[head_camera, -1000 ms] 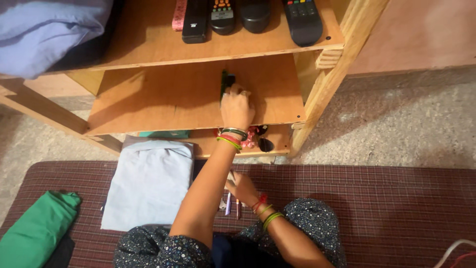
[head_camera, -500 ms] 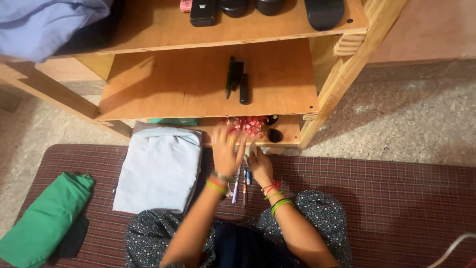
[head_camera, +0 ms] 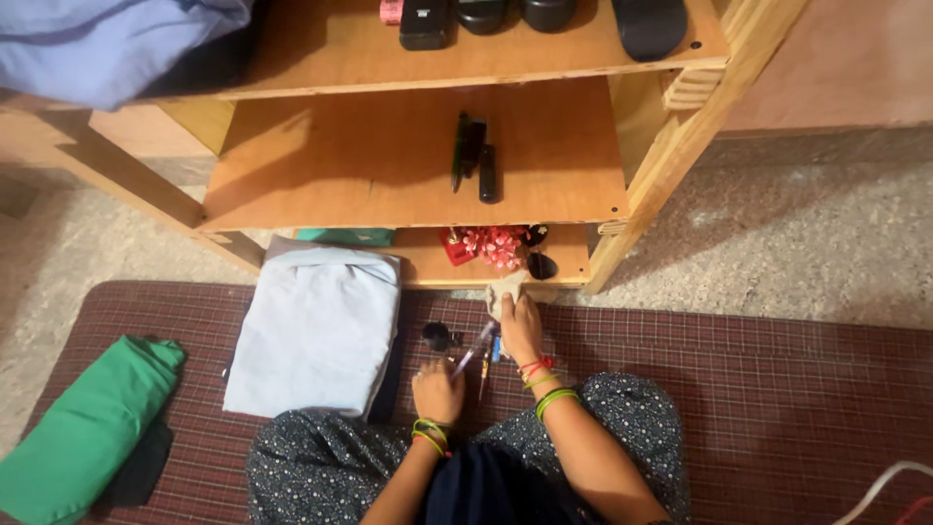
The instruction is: The person sits on a mat and wipes a small plastic container with a cloth, then wipes several pens and places them on a wooden shelf. The person continues to wipe each pen individually and arrange them on the shelf.
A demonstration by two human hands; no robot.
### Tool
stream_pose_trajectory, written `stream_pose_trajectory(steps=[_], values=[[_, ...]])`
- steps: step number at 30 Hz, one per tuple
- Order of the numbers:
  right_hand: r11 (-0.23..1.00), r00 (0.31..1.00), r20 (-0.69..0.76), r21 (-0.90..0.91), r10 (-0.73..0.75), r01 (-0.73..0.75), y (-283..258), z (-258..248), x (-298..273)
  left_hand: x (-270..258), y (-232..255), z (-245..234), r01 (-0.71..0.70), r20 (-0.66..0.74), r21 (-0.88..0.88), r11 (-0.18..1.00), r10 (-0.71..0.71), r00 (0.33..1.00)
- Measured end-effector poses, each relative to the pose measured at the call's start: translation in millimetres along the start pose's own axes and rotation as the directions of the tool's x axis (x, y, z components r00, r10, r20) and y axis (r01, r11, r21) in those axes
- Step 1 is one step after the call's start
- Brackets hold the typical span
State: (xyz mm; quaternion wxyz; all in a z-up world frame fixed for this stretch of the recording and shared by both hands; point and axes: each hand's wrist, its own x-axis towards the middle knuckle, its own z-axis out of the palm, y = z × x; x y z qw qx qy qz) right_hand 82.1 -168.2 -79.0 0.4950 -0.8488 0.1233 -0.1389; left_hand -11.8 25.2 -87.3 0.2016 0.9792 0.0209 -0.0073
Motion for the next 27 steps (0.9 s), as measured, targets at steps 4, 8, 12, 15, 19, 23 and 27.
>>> stream_pose_trajectory(steps=[4,8,12,15,19,23,27], values=[[0.997,0.993,0.094,-0.022,0.078,-0.076,-2,3,-3,14,-7,13,0.234,0.118,-0.819,0.524,-0.244,0.962],[0.751,0.721,0.684,0.414,0.116,-0.514,-13,0,-15,24,-11,17,0.255,0.223,-0.933,0.254,-0.15,0.963],[0.585,0.487,0.872,0.416,-0.041,-0.696,-21,4,-27,25,-11,11,0.216,0.155,-0.883,0.417,-0.176,0.972],[0.669,0.583,0.812,0.445,-0.021,-0.595,-17,12,-26,22,-10,11,0.194,0.173,-0.925,0.327,-0.093,0.98],[0.453,0.732,0.681,0.649,0.013,-0.611,-4,10,-6,16,3,12,0.14,0.139,-0.964,0.226,-0.021,0.99],[0.302,0.831,0.545,0.779,0.11,-0.55,4,-3,8,8,23,3,0.125,0.126,-0.987,0.101,-0.001,0.992],[0.413,0.672,0.74,0.601,0.037,-0.685,0,12,-17,5,35,-28,0.025,-0.021,-0.931,0.365,-0.121,0.992]])
